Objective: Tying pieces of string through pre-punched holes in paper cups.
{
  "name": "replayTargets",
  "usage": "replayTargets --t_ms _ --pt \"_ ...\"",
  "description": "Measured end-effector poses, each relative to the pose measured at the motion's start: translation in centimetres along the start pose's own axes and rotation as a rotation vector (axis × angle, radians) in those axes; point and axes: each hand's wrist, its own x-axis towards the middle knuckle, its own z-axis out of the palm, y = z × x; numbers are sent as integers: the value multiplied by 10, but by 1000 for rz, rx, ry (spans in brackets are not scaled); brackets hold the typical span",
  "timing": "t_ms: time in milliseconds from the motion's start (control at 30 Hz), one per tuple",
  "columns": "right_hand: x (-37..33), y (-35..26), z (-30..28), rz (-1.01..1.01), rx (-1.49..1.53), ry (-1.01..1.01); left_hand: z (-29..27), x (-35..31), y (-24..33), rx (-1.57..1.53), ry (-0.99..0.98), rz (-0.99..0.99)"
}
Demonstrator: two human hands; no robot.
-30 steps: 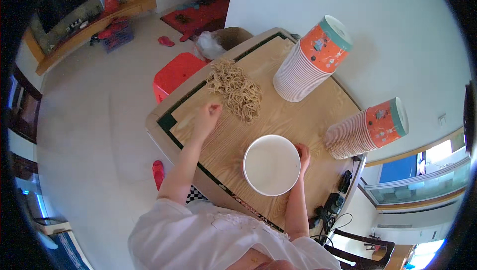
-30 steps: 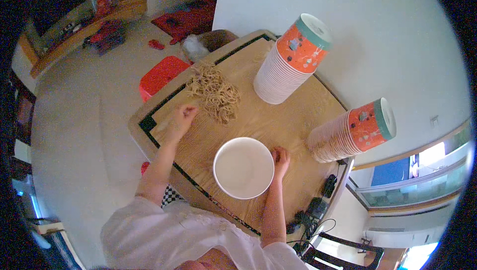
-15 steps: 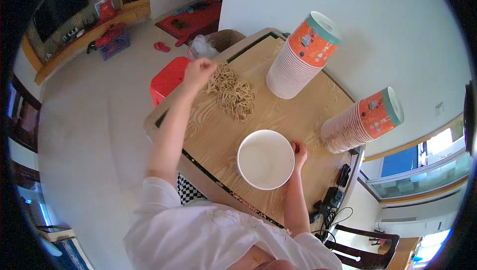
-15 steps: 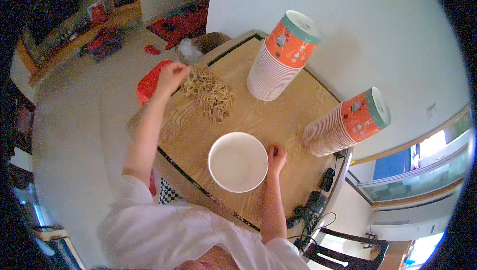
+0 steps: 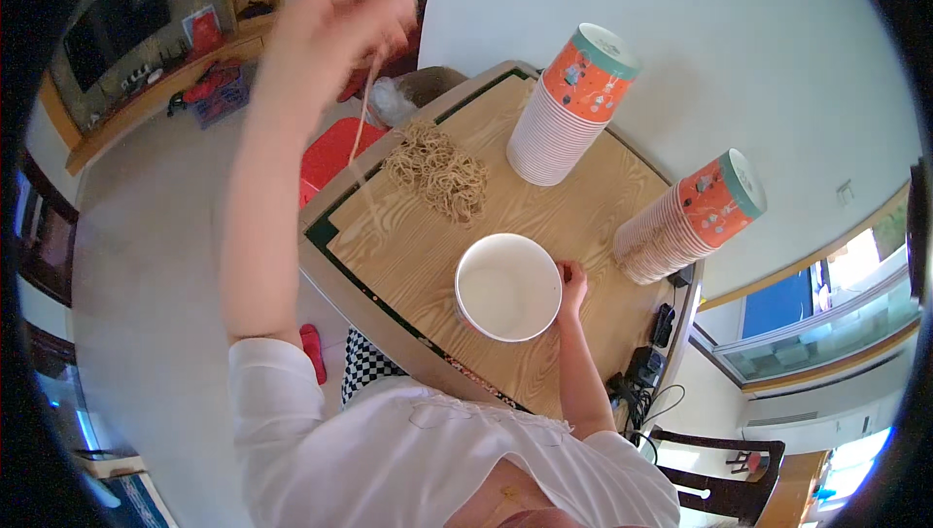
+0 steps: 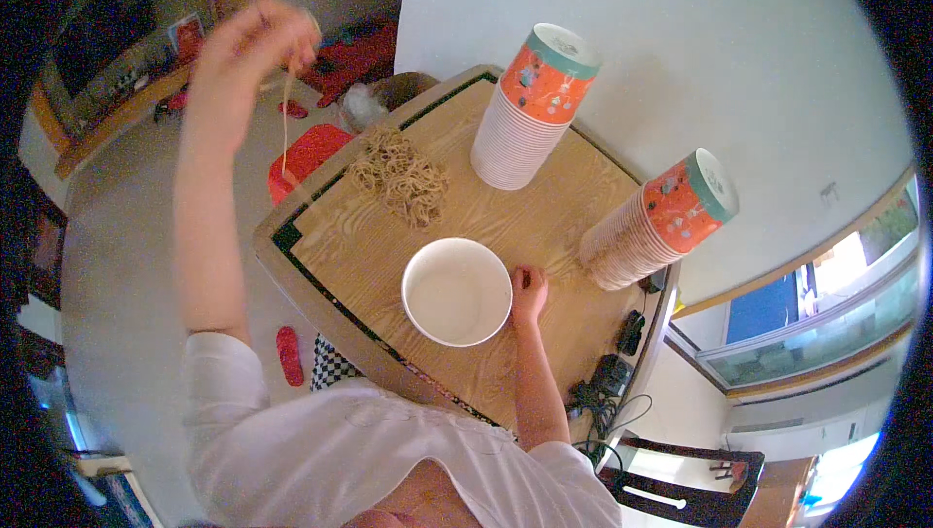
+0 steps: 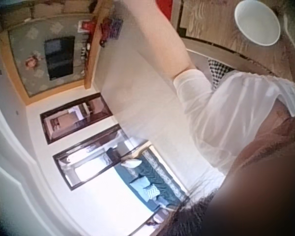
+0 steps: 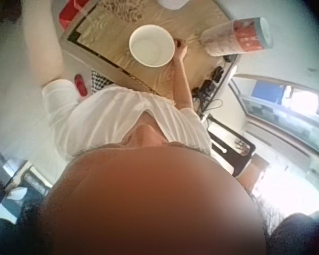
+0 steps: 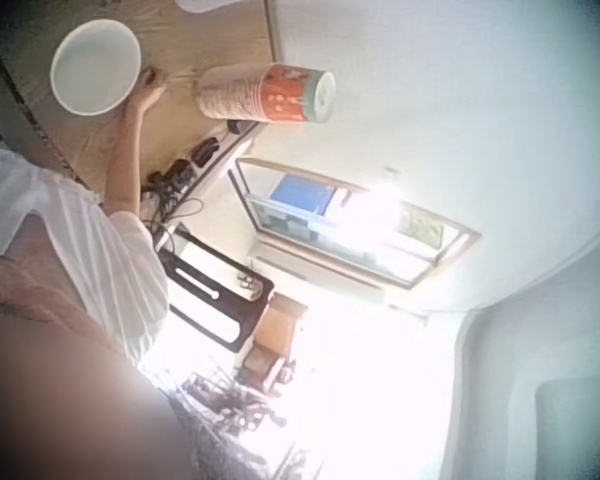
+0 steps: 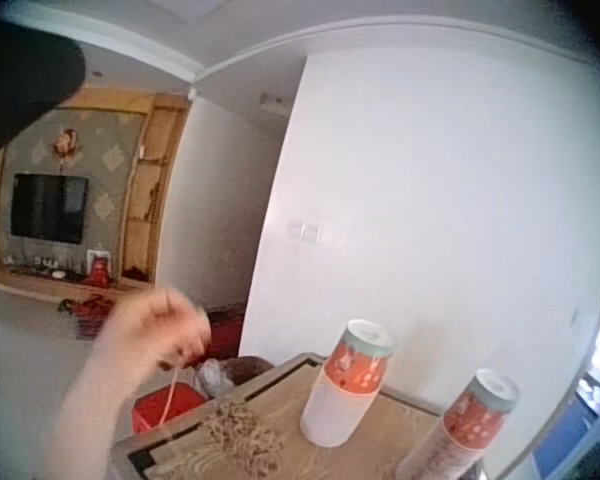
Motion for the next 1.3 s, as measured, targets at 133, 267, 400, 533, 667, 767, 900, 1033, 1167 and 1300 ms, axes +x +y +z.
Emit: replayTargets --t_ms 133,267,400,533,667,767,900,1033,1167,1300 --pt "12 -30 -27 348 623 -84 58 -80 -55 -194 -378 -293" --pt "2 -140 -80 151 794 -187 116 -142 -110 -288 -484 -512" --pt "-30 -208 -88 -51 799 -394 154 -177 -130 -361 -393 -488" --pt "-52 -209 -84 40 739 -530 157 -183 -117 -349 -393 -436" --pt "-56 -199 -83 85 537 -486 147 -188 -121 -338 -296 -388" --pt "-56 -200 -81 51 452 -492 140 -196 -134 -341 -229 -428" --pt "-57 -189 -83 4 314 -471 130 -194 -130 -340 -186 -489" --pt "-56 -187 -90 -44 241 -354 129 -192 -125 -142 -141 -383" --pt "-49 -185 -90 -8 305 -212 167 -184 -133 28 -33 -4" --pt "-49 -178 -87 -109 294 -176 221 -175 -136 -130 -216 137"
